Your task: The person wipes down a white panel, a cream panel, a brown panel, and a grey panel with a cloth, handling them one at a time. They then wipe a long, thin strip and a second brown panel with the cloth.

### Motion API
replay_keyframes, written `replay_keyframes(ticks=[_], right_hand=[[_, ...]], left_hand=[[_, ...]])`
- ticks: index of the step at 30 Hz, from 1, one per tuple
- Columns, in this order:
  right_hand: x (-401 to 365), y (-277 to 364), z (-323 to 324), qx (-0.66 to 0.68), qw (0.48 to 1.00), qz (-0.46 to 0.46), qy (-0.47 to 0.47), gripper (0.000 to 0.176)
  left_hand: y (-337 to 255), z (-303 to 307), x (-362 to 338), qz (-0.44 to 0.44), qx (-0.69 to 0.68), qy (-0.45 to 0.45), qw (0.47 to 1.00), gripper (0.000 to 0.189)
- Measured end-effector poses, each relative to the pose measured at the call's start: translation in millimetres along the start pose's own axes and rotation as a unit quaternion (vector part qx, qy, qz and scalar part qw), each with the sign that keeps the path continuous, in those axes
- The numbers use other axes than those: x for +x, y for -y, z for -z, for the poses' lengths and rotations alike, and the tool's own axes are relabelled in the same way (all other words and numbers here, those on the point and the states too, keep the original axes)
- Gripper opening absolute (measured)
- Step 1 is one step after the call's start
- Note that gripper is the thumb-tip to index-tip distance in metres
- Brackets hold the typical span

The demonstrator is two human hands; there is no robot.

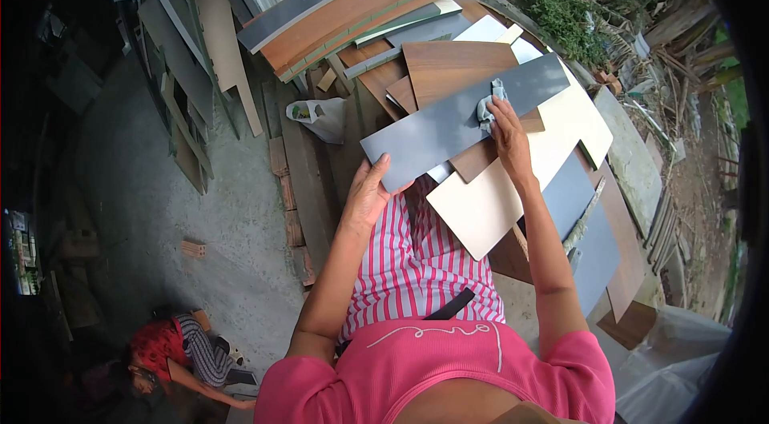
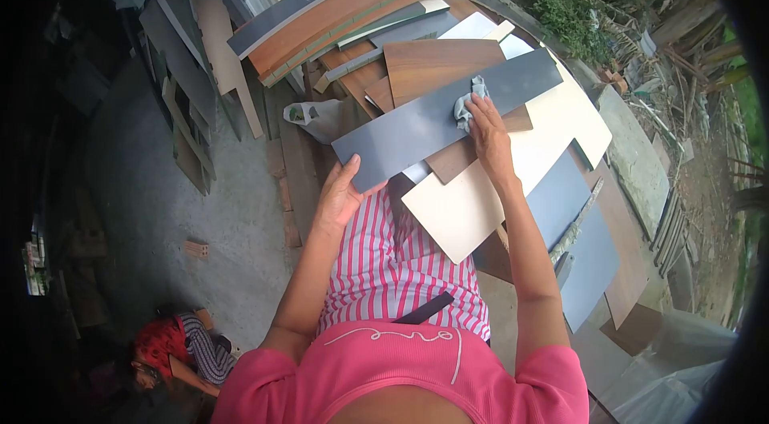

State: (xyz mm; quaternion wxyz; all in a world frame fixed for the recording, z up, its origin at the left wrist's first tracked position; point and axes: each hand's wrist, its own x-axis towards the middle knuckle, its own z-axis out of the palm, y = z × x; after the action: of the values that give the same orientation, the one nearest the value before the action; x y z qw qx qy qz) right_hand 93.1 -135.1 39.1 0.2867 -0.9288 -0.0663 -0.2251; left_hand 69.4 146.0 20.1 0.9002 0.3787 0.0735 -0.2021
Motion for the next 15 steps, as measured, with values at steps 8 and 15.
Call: replay_keyframes(ticks=[8, 15], right_hand=[[18, 119, 4, 0.111, 0.980, 0.131, -0.097, 0.029], [22, 129, -2, 0.058, 0.956, 0.288, 0.007, 0.039]], left_hand=[[-26, -5, -6, -0.127, 0.227, 0.070, 0.963, 0.048], [-43, 4, -14, -0.128, 0.301, 0.086, 0.941, 0.043]])
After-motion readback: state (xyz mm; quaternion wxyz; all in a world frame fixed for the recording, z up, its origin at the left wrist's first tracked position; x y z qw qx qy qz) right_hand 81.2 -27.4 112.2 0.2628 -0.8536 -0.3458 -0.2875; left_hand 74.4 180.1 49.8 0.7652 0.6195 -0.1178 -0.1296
